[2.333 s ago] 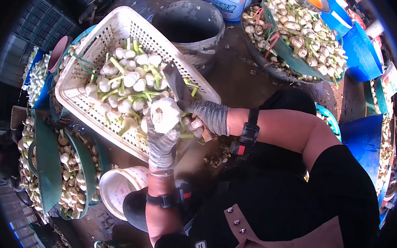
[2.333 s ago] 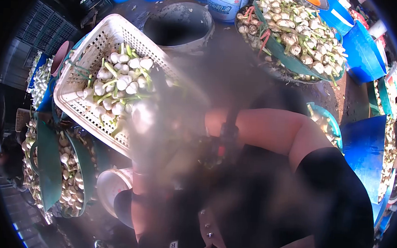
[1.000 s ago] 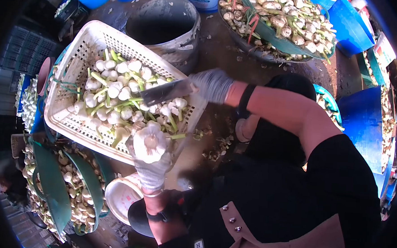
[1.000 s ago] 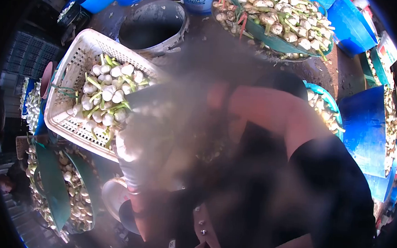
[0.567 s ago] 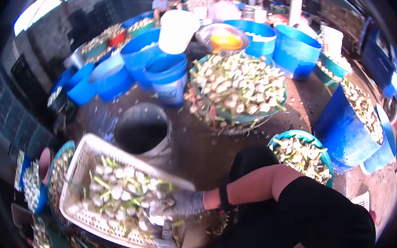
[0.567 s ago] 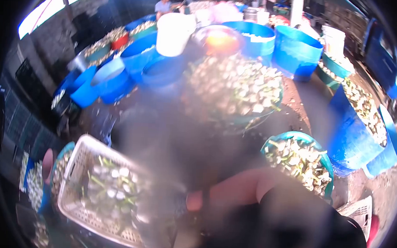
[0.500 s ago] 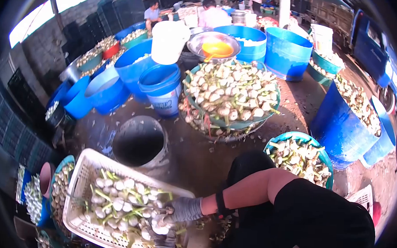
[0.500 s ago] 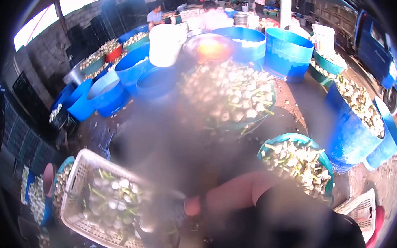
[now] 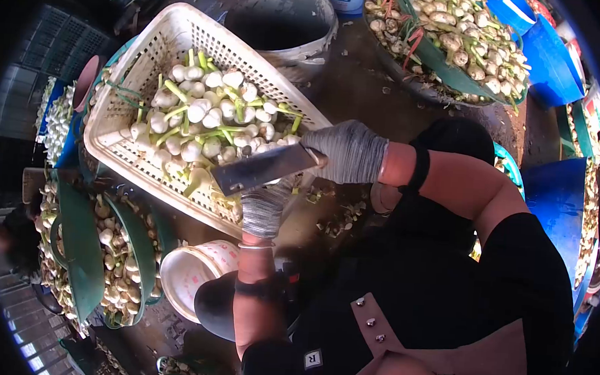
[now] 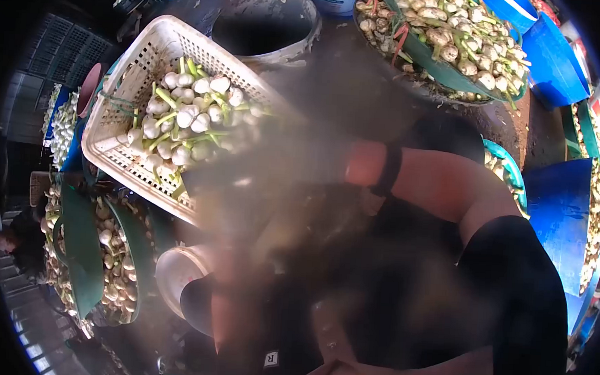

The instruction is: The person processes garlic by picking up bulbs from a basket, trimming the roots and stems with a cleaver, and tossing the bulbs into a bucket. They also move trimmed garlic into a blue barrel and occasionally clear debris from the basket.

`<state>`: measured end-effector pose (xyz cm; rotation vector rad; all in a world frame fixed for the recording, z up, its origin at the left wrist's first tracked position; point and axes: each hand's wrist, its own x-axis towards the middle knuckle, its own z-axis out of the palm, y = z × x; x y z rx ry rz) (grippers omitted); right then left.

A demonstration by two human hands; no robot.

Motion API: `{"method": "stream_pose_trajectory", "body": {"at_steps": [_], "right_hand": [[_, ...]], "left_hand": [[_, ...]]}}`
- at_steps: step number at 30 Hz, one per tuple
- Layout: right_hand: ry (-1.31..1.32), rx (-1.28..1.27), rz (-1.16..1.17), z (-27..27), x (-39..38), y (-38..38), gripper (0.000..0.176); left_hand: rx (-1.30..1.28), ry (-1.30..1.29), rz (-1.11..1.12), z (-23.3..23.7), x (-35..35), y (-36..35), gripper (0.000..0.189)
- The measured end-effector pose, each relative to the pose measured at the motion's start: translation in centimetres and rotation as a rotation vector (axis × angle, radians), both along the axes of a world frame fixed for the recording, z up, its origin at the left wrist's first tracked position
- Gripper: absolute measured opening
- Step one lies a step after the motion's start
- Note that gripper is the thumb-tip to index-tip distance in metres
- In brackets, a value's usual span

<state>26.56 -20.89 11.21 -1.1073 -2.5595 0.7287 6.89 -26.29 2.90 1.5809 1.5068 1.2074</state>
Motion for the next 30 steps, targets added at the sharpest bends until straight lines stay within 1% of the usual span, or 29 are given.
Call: {"method": "stream_pose_trajectory", "body": {"at_steps": [1, 2, 3, 5, 8, 10, 12, 15, 16, 18, 20, 22, 24, 25, 26, 27, 28, 29, 30], "right_hand": [[-0.069, 0.063, 0.068, 0.6, 0.3, 0.3, 0.023], [-0.060, 0.034, 0.066, 1.1, 0.1, -0.3, 0.019], [-0.064, 0.034, 0.060, 1.3, -0.1, -0.4, 0.019], [-0.176, -0.038, 0.059, 1.3, -0.7, -0.5, 0.019], [-0.172, 0.005, 0.046, 0.5, -1.0, -0.3, 0.020], [-0.162, 0.029, 0.046, 0.7, -1.1, -0.4, 0.021], [-0.102, 0.117, 0.029, 1.1, -1.2, -0.8, 0.021], [-0.146, 0.038, 0.032, 1.4, -1.2, -0.5, 0.020], [-0.147, 0.038, 0.028, 1.0, -1.0, -0.2, 0.020], [-0.192, -0.049, 0.039, -0.6, -0.8, 0.4, 0.020], [-0.195, -0.025, 0.036, -1.8, -0.4, 1.0, 0.020], [-0.194, -0.006, 0.037, -3.0, 0.0, 1.1, 0.020], [-0.095, 0.117, 0.038, -4.2, 0.6, 1.6, 0.019], [-0.098, 0.128, 0.042, -4.6, 1.1, 2.5, 0.019], [-0.168, 0.106, -0.080, -4.9, 1.6, 3.6, 0.017], [-0.233, 0.079, -0.208, -5.5, 2.3, 4.4, 0.015], [-0.170, 0.075, -0.195, -6.1, 3.1, 5.2, 0.015], [-0.167, 0.087, -0.195, -6.5, 3.1, 5.3, 0.015], [-0.026, 0.000, -0.245, -6.9, 3.1, 5.1, 0.020]], "left_hand": [[0.034, 0.027, -0.018, -0.2, -0.7, 0.0, 0.051], [0.067, 0.085, -0.020, -1.1, -1.5, 0.0, 0.052], [0.089, 0.147, -0.019, -2.3, -2.2, -0.2, 0.052], [0.124, 0.226, -0.010, -4.7, -3.6, -0.2, 0.054], [0.206, 0.253, -0.001, -9.6, -5.9, 0.8, 0.056], [0.167, 0.367, 0.006, -8.6, -5.0, 0.8, 0.056], [0.139, 0.449, 0.015, -8.3, -4.2, 0.4, 0.057], [0.099, 0.521, 0.014, -8.3, -3.8, 0.1, 0.058], [0.088, 0.538, 0.010, -8.3, -3.8, 0.0, 0.058], [0.058, 0.583, -0.012, -8.0, -4.0, -0.6, 0.059], [0.016, 0.643, -0.049, -7.6, -4.0, -0.8, 0.060], [-0.011, 0.670, -0.068, -5.1, -2.9, -1.0, 0.061], [0.148, 0.569, 0.177, 0.7, -0.1, -0.8, 0.067], [0.230, 0.511, 0.301, 2.1, 0.7, -0.5, 0.071], [0.234, 0.509, 0.305, 1.7, 0.5, -0.5, 0.071], [0.227, 0.337, 0.284, 1.0, -0.2, -0.7, 0.070], [0.225, 0.170, 0.259, 0.2, -1.1, -0.7, 0.069], [0.225, -0.005, 0.241, -0.1, -1.5, -0.3, 0.069], [0.235, -0.014, 0.256, -0.7, -1.4, -0.2, 0.069]]}}
